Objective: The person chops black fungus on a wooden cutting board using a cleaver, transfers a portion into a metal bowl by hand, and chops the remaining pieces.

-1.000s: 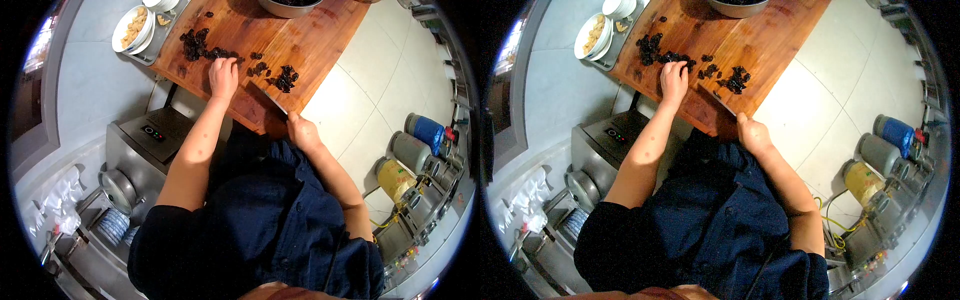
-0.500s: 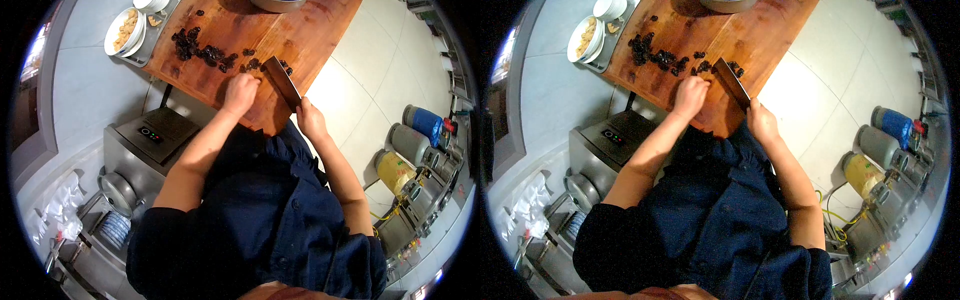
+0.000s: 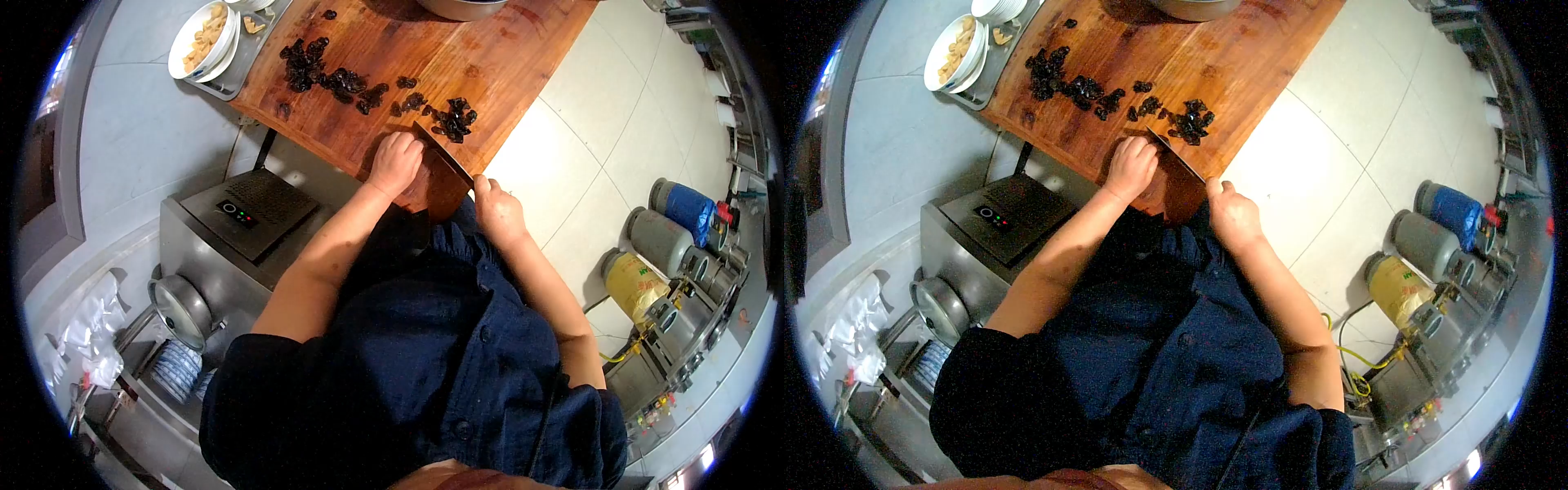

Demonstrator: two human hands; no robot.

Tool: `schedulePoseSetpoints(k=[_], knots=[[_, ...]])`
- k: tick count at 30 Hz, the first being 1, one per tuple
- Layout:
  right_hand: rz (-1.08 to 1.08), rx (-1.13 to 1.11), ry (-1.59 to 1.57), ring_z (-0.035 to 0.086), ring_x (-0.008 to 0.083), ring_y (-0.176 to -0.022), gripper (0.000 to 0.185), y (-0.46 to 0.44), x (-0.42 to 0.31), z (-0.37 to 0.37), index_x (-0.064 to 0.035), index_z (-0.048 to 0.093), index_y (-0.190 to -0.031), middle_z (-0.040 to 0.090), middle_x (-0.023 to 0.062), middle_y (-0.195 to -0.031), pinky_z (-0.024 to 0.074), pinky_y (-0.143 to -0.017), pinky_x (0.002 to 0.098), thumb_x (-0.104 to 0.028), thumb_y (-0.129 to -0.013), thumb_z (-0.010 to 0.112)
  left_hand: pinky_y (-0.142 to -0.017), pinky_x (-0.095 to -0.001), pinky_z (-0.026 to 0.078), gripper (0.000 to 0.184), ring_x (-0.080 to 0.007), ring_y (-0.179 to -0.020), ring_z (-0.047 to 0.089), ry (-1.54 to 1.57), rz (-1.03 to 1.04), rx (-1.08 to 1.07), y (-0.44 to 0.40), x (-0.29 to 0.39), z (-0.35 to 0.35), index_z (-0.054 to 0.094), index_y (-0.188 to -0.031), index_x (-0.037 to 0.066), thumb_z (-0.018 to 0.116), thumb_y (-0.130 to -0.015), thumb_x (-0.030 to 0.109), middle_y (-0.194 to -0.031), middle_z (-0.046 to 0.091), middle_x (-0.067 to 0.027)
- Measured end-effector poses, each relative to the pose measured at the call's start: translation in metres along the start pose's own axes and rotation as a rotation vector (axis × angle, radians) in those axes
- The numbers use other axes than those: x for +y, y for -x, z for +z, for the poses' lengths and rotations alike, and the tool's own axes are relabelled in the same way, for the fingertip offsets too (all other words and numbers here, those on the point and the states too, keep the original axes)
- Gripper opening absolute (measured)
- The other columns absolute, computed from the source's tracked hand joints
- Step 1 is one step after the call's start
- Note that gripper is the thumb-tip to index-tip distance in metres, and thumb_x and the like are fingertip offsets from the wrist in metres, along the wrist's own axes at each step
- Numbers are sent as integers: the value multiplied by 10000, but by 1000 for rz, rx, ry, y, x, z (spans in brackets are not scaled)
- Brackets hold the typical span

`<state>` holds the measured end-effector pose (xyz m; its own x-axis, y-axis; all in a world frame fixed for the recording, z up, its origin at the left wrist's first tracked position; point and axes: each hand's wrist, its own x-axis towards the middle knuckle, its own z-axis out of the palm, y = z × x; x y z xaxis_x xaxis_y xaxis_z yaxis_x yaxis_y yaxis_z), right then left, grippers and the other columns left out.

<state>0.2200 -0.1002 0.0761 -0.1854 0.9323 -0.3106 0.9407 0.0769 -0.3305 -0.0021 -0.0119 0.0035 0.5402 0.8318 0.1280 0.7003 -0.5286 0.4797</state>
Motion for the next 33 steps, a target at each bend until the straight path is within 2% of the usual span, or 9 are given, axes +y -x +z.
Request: schedulePoseSetpoints(k=[3,6,12,15,18,22,24,28,33], knots=[[31,20,-89,656,373,-681,213,-8,4,13,-24,473,-1031,632,223,-881,543,-550,434,-41,-823,518,-839,-420,465,143,-320,-928,560,76,89,161,-1,-1,2,620,-935,23,658,-805,71,-957,576,-126],[-12,105,-230,629,430,-694,123,-6,7,6,-13,479,-976,619,248,-812,515,-578,486,-88,-889,521,-838,-417,467,137,-318,-909,560,120,77,154,-1,-1,2,627,-927,25,659,-800,68,-928,571,-122],[6,-54,-71,644,392,-672,150,5,1,-4,-20,472,-995,620,232,-836,534,-580,465,-68,-857,507,-787,-408,480,91,-290,-876,560,43,93,159,0,-3,1,623,-856,49,651,-778,87,-869,554,-93],[-10,21,-113,641,391,-672,123,-7,3,15,-21,459,-959,614,236,-819,530,-574,463,-69,-858,511,-783,-404,477,80,-293,-891,563,26,90,159,0,-3,3,626,-851,53,649,-784,89,-885,564,-95],[-53,136,-175,639,390,-671,123,-15,1,15,-26,447,-934,606,230,-808,527,-559,454,-66,-847,524,-834,-424,465,120,-320,-910,583,151,24,136,-1,-10,-5,639,-903,39,656,-823,125,-931,602,-111],[-105,76,-233,636,388,-676,120,-4,-9,5,-30,452,-922,607,220,-804,526,-569,453,-62,-842,536,-885,-435,414,150,-279,-1009,549,-113,-258,303,-12,-39,-30,639,-941,84,688,-815,149,-1013,574,-76],[-191,70,-237,636,385,-673,111,-3,-8,11,-32,454,-911,610,212,-802,527,-568,450,-61,-842,537,-915,-427,399,230,-276,-1049,523,-221,-297,314,-23,-47,-38,654,-1014,95,721,-812,183,-1079,546,-78],[-88,80,-182,640,385,-684,112,-8,-3,10,-27,471,-929,623,216,-818,529,-580,454,-60,-845,537,-908,-427,411,241,-279,-1029,538,-265,-307,224,-40,-63,-40,676,-1048,92,708,-827,180,-1037,573,-81],[104,82,-247,629,437,-735,121,-12,20,6,-17,459,-917,626,255,-803,517,-649,501,-109,-893,533,-810,-419,481,185,-317,-927,601,140,-446,259,-39,-53,-40,656,-1000,43,666,-859,162,-962,618,-136]])
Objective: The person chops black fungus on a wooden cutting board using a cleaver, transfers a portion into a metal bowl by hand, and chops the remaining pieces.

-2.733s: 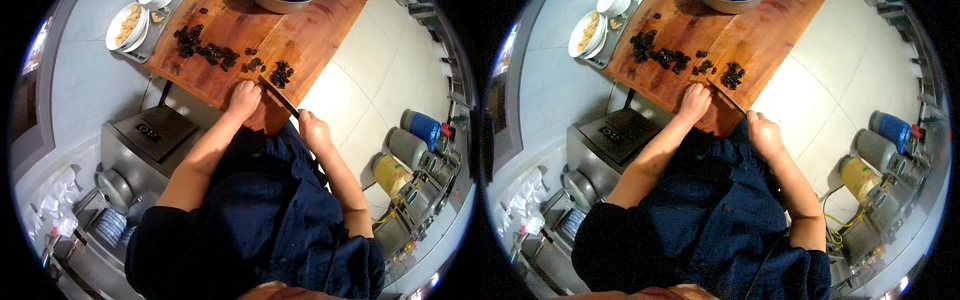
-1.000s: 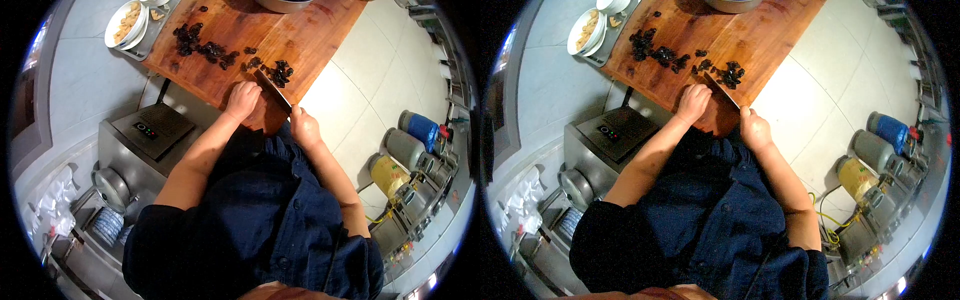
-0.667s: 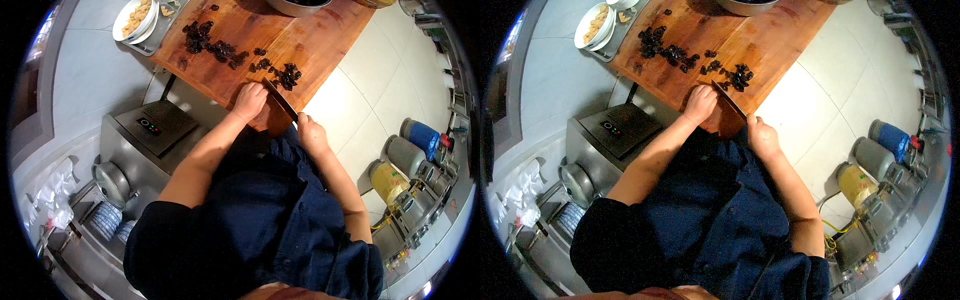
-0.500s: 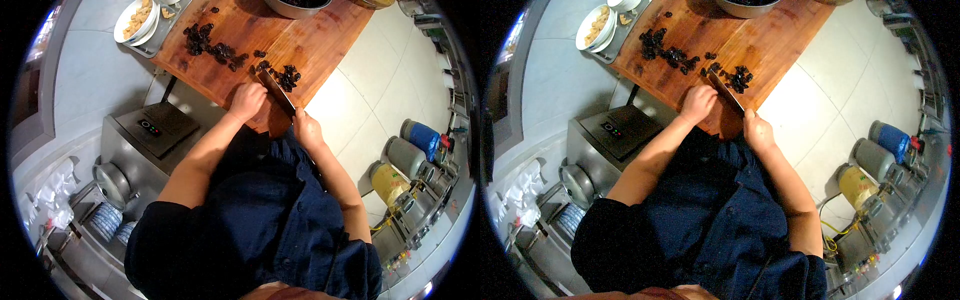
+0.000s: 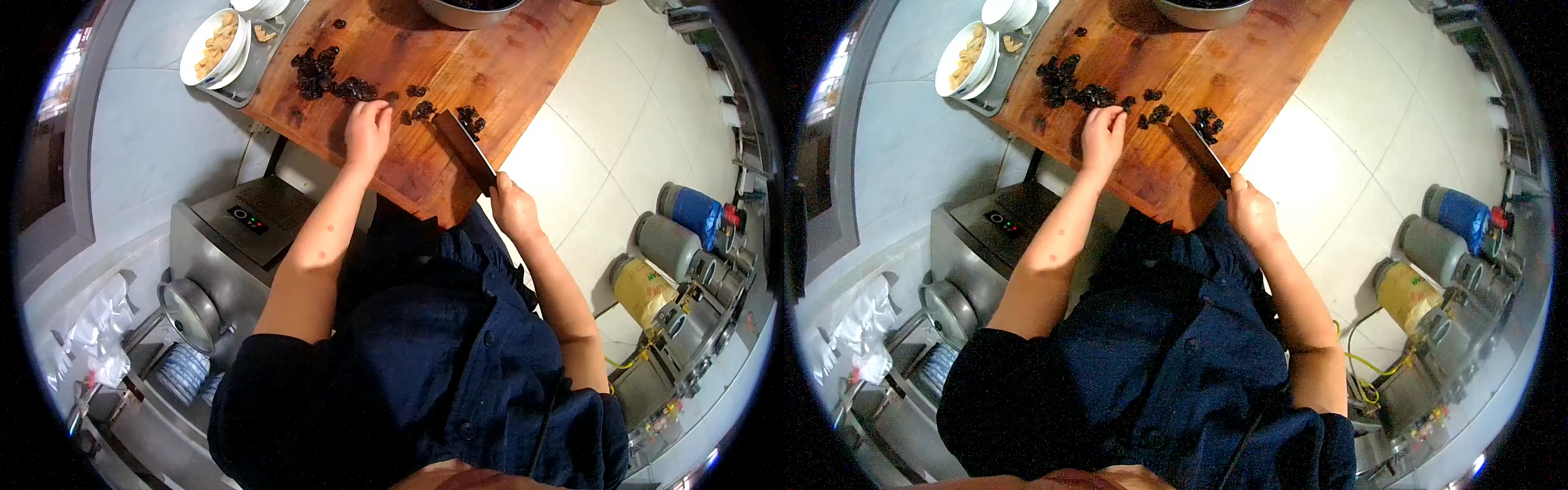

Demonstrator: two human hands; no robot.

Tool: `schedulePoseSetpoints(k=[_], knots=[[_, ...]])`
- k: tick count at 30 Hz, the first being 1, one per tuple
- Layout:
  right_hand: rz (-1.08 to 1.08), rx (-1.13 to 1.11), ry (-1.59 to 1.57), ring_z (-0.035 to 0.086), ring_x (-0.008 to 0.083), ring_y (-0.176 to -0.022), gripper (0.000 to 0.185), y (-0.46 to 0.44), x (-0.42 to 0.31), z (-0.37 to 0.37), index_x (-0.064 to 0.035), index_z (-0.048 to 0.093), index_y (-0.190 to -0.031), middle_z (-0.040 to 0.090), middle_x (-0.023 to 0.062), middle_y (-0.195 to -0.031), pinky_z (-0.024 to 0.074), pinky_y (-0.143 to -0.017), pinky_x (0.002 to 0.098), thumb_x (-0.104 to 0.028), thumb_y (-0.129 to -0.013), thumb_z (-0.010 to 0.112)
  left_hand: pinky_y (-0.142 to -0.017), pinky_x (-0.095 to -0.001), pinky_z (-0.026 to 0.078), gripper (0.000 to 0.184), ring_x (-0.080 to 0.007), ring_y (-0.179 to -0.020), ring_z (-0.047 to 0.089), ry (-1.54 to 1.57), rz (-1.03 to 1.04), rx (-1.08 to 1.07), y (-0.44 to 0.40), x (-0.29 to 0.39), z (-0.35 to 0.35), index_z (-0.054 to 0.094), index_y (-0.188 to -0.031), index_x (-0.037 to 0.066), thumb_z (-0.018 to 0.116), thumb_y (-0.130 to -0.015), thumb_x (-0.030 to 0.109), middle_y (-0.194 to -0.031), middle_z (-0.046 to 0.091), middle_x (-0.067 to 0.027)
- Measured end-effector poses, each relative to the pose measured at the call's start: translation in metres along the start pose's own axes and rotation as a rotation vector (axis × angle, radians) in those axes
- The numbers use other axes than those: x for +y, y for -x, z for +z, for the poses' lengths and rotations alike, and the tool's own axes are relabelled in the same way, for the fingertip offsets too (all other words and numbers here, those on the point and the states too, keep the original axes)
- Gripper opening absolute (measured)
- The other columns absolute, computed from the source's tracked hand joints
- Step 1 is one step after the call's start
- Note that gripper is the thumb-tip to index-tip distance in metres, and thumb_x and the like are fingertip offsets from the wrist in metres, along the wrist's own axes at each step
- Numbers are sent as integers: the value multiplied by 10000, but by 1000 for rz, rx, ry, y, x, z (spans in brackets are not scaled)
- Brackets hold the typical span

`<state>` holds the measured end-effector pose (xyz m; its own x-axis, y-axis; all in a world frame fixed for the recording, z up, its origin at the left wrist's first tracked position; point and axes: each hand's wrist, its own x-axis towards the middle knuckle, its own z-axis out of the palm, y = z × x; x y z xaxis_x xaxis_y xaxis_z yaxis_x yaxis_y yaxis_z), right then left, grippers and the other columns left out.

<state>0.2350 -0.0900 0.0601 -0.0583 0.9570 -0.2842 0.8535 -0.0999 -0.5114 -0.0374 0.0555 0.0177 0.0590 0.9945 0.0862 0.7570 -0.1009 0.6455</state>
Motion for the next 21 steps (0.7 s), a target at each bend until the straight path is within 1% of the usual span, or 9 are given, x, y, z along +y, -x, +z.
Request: schedulePoseSetpoints(k=[2,4,6,8,10,12,16,18,21], knots=[[36,-8,-43,623,449,-751,132,1,2,2,-13,457,-925,627,262,-808,511,-660,511,-123,-905,529,-795,-415,493,173,-322,-918,610,101,-61,-56,18,16,4,645,-977,28,657,-866,160,-966,616,-146],[44,5,-76,617,461,-766,144,2,2,3,-12,456,-933,629,265,-814,506,-666,515,-137,-916,525,-743,-370,506,208,-242,-838,606,139,-25,-178,38,23,17,618,-1006,-5,670,-886,157,-959,586,-134],[44,25,-100,608,470,-761,142,2,0,4,-11,452,-934,626,261,-820,502,-664,516,-126,-908,533,-765,-346,499,272,-230,-851,582,122,56,-204,50,34,21,594,-1070,21,700,-859,155,-1024,553,-118],[12,51,-109,603,471,-746,138,5,-1,4,-13,450,-934,624,256,-826,502,-656,512,-112,-899,540,-777,-353,489,278,-231,-852,560,135,15,-114,48,36,17,576,-1079,24,694,-860,148,-1025,529,-113],[-53,81,-104,602,462,-722,133,10,-3,3,-18,450,-934,621,247,-831,505,-644,502,-97,-890,547,-795,-375,491,241,-272,-896,571,137,-82,59,38,18,14,576,-1038,22,676,-855,143,-1042,528,-135],[-115,21,-90,609,444,-717,129,14,-7,4,-19,454,-935,619,242,-829,511,-633,484,-87,-883,551,-838,-383,475,198,-284,-930,557,87,-156,174,24,1,-1,564,-1066,4,591,-885,81,-1047,519,-139],[-236,-69,-116,626,417,-712,120,15,-24,11,-19,457,-928,618,249,-809,518,-615,482,-92,-883,541,-876,-404,476,251,-305,-992,583,16,-207,-16,1,-17,-7,578,-1159,2,534,-916,49,-1074,573,-159],[-150,-161,-145,614,453,-773,150,5,-30,18,-23,461,-930,614,269,-830,503,-663,499,-117,-889,569,-878,-404,483,302,-318,-992,594,-33,-130,-71,-7,-10,-4,589,-1202,10,509,-911,21,-1085,601,-171],[19,-146,-110,610,464,-779,152,-14,-39,14,-17,467,-945,610,283,-819,496,-662,511,-120,-890,565,-882,-392,486,328,-324,-984,594,-65,-104,-142,-16,10,11,598,-1189,1,484,-882,-17,-1071,598,-179]])
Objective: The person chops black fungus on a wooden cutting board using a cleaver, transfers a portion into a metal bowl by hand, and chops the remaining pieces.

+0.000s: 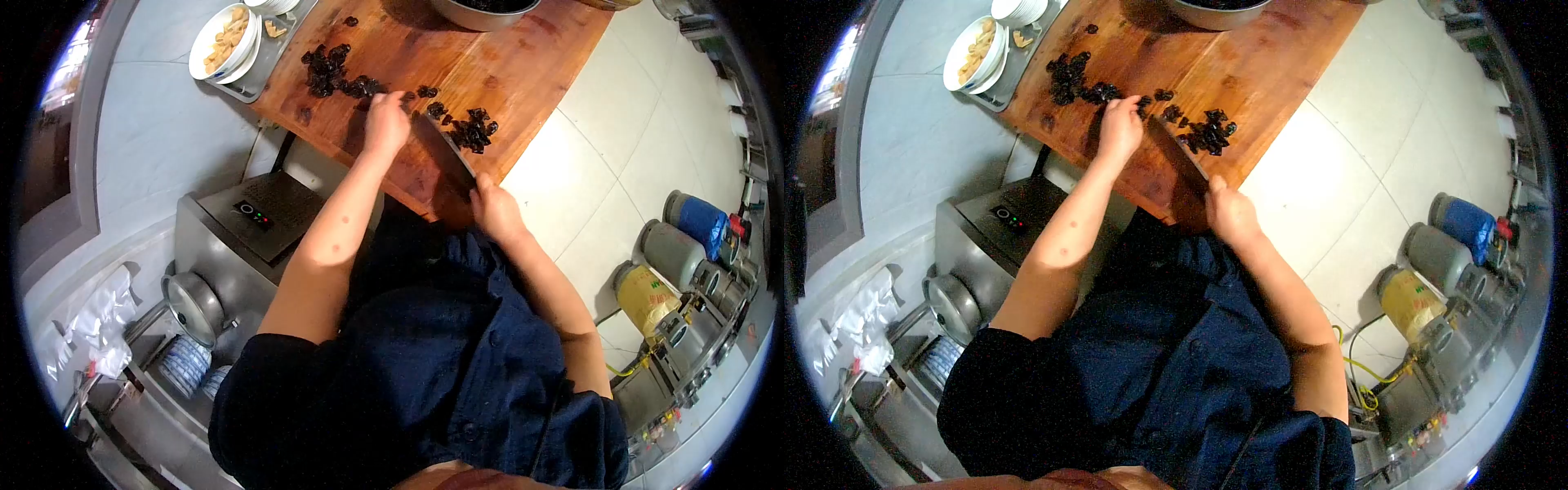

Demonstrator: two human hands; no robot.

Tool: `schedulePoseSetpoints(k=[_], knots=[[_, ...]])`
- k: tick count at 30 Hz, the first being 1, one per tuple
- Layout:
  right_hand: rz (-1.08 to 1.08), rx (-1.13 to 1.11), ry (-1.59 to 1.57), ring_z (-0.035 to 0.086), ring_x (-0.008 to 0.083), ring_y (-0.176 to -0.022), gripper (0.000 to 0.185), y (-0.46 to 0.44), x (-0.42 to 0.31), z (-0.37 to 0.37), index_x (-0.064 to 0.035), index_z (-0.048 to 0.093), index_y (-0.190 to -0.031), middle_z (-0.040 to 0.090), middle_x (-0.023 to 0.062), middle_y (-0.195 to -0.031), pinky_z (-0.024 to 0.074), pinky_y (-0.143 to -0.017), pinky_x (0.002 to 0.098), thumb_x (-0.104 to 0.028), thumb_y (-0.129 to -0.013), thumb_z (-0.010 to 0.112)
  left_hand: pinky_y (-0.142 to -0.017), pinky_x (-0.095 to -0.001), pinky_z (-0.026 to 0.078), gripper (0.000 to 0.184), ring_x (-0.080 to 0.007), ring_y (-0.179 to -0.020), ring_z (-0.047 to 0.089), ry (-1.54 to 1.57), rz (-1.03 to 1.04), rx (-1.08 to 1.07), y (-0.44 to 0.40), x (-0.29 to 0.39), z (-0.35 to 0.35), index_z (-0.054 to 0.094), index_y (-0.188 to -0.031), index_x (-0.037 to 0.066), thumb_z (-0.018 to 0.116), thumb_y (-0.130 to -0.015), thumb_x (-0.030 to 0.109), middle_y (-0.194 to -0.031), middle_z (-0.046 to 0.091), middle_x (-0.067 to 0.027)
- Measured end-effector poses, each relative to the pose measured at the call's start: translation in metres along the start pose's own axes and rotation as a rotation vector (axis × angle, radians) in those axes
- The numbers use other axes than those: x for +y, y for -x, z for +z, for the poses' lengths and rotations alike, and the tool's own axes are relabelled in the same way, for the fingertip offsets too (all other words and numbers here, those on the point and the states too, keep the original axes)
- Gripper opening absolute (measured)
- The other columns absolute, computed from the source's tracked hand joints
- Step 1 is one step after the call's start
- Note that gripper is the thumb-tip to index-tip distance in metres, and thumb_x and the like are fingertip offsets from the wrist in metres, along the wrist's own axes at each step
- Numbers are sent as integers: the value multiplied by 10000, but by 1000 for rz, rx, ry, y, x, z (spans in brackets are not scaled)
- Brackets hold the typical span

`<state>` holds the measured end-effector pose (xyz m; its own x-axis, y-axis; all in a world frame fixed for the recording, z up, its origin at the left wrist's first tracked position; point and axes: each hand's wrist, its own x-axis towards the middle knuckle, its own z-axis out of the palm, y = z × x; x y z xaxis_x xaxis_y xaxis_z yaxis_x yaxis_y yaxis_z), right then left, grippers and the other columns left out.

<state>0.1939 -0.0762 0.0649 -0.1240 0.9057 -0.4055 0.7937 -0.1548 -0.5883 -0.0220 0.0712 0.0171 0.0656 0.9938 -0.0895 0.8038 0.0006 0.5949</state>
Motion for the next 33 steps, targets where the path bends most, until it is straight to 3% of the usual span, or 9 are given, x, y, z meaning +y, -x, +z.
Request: schedulePoseSetpoints(k=[4,7,11,14,18,21,23,29,33], knots=[[121,217,-98,607,486,-789,160,-9,24,-15,-17,474,-993,614,311,-808,486,-690,542,-125,-896,540,-904,-381,484,321,-304,-1020,598,119,114,-211,7,36,7,596,-1207,7,480,-908,2,-1116,593,-156],[123,252,-127,609,480,-799,143,0,25,-31,-17,470,-986,618,300,-821,484,-694,529,-115,-905,536,-867,-416,485,218,-347,-994,592,176,84,14,8,28,2,600,-1090,3,581,-875,35,-1069,590,-183],[-69,195,-45,619,454,-752,128,5,12,-20,-28,455,-920,609,284,-784,497,-653,517,-125,-907,539,-863,-427,477,269,-326,-996,570,-277,184,307,-4,-12,-13,618,-1078,51,687,-833,137,-1064,566,-161],[-69,30,6,598,477,-714,161,-4,-2,-1,-34,435,-948,598,273,-713,482,-613,526,-133,-904,554,-857,-439,474,317,-329,-996,573,-368,214,247,-18,-23,-17,630,-1094,54,711,-805,156,-1044,582,-149],[-104,149,33,607,456,-656,143,-9,-2,-2,-32,442,-928,611,244,-681,493,-588,514,-129,-908,545,-788,-451,492,163,-340,-889,612,-400,254,199,-36,-27,-24,705,-968,49,627,-837,107,-910,626,-150],[-54,92,84,625,435,-696,100,-3,3,-19,-22,443,-915,613,258,-775,512,-610,498,-94,-896,509,-781,-441,491,163,-335,-878,607,-295,305,238,-28,-23,-24,690,-979,46,632,-834,94,-896,623,-145],[-88,138,88,628,429,-703,105,2,14,-15,-24,442,-921,614,250,-770,513,-612,492,-94,-892,514,-796,-431,504,162,-324,-906,614,-244,352,131,-13,-6,-24,665,-1021,17,626,-886,99,-972,632,-147],[-56,184,19,622,442,-736,129,9,24,-7,-28,440,-935,619,252,-790,508,-635,504,-99,-889,537,-817,-422,494,183,-329,-907,605,-96,513,-53,48,7,16,666,-1012,19,626,-853,98,-977,641,-151],[-38,169,-16,618,458,-745,142,9,21,-12,-24,443,-948,627,259,-821,504,-654,520,-106,-893,545,-902,-426,459,210,-316,-996,573,-3,600,-14,75,0,14,625,-1035,34,652,-836,97,-1055,611,-122]])
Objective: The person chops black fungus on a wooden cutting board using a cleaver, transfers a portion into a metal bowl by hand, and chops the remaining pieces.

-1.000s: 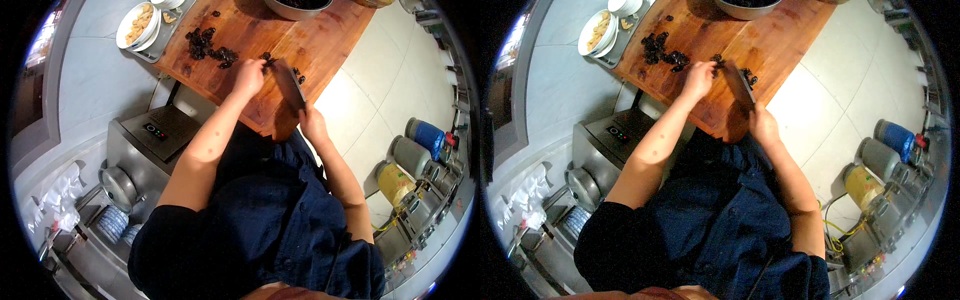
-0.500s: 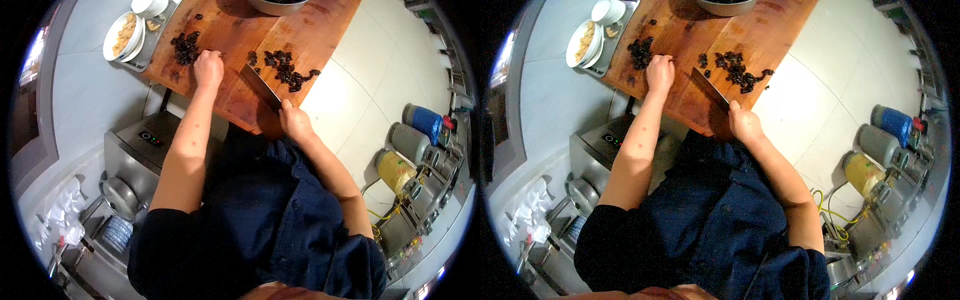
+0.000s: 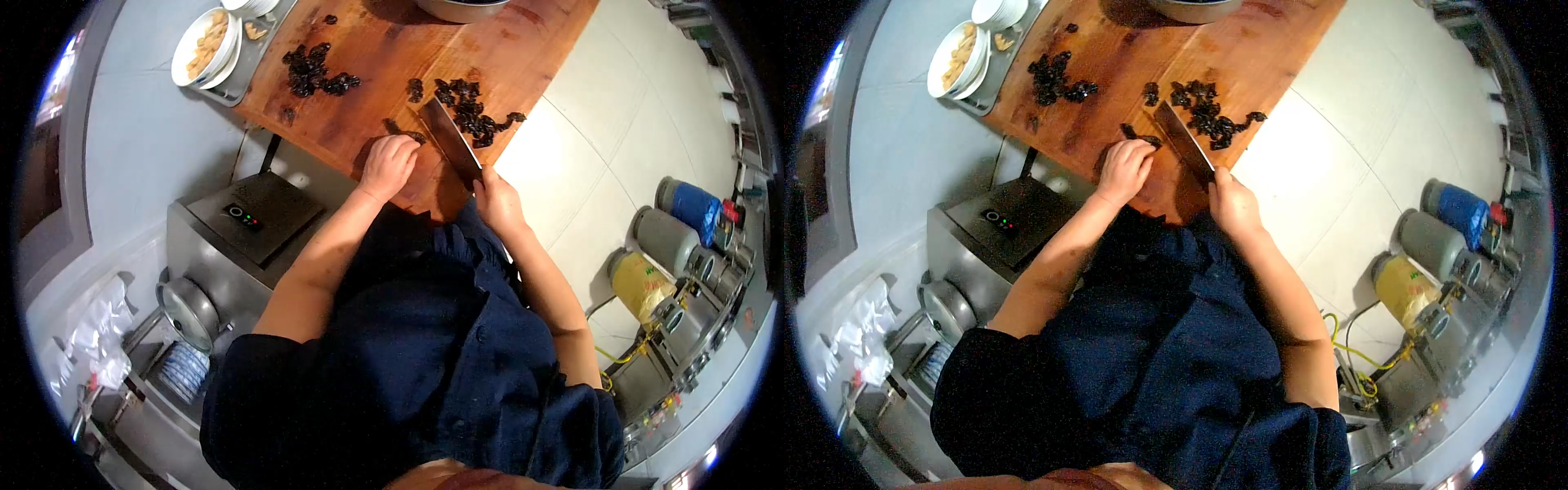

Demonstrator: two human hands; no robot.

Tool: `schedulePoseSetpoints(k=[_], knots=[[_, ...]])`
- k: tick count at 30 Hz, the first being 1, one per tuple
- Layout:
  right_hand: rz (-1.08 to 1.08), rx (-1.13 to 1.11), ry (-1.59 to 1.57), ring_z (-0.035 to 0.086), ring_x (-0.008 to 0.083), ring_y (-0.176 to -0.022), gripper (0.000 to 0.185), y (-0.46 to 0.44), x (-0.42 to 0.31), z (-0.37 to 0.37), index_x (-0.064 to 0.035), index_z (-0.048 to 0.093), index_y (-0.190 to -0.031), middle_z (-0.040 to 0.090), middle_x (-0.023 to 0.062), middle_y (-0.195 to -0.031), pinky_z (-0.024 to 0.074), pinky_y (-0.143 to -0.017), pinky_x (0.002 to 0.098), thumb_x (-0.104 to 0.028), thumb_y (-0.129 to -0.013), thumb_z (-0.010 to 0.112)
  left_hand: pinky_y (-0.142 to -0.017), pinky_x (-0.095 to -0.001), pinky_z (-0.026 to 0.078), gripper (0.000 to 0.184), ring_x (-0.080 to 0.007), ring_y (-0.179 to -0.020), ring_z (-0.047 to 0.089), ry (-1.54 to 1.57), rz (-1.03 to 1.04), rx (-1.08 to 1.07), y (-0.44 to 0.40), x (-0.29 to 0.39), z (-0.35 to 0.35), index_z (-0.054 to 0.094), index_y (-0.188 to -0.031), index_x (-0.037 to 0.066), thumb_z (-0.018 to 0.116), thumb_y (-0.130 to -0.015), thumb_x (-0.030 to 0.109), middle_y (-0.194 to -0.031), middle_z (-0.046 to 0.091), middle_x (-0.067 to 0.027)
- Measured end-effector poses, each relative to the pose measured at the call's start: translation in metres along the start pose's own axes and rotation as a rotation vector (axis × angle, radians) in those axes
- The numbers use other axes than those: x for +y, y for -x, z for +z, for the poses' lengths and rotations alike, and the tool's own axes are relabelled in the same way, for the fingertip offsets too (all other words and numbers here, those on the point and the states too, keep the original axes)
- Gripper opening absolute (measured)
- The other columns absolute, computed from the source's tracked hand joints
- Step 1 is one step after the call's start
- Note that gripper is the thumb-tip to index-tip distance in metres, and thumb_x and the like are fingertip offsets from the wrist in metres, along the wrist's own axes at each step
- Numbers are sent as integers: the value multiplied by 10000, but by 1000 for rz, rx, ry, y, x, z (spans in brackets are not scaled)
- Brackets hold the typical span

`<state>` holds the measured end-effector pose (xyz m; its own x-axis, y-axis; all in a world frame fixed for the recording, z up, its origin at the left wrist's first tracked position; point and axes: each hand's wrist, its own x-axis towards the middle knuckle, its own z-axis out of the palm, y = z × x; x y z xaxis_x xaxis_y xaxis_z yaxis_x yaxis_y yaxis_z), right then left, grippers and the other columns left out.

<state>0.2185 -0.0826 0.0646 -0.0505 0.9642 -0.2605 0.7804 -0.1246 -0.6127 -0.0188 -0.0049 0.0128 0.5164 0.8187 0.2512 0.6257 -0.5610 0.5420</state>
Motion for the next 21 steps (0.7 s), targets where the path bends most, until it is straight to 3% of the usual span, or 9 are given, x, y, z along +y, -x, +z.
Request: schedulePoseSetpoints(k=[4,11,14,21], knots=[[-28,64,28,624,443,-728,131,5,-2,-6,-17,486,-975,631,255,-855,515,-645,501,-101,-894,545,-899,-431,459,212,-319,-1001,565,-12,-19,34,13,-6,-6,621,-1035,35,653,-830,78,-1066,589,-118],[-82,-89,185,630,428,-717,107,2,-22,-20,-11,495,-970,631,248,-859,520,-627,485,-88,-903,531,-897,-421,462,221,-310,-1014,559,-42,-41,32,13,-3,-4,631,-1049,28,642,-832,67,-1072,581,-118],[-126,-101,281,649,402,-706,143,-2,-17,-4,-5,485,-989,627,254,-924,541,-610,465,-39,-851,494,-906,-416,460,216,-300,-1025,558,-100,-27,33,14,-2,2,643,-1049,34,637,-838,76,-1085,586,-109],[-88,-28,192,648,403,-687,167,4,-5,8,-12,493,-1014,631,258,-918,529,-585,475,-37,-849,500,-931,-414,449,222,-297,-1047,553,-83,7,29,16,-5,-1,649,-1048,41,630,-834,95,-1105,589,-102]])
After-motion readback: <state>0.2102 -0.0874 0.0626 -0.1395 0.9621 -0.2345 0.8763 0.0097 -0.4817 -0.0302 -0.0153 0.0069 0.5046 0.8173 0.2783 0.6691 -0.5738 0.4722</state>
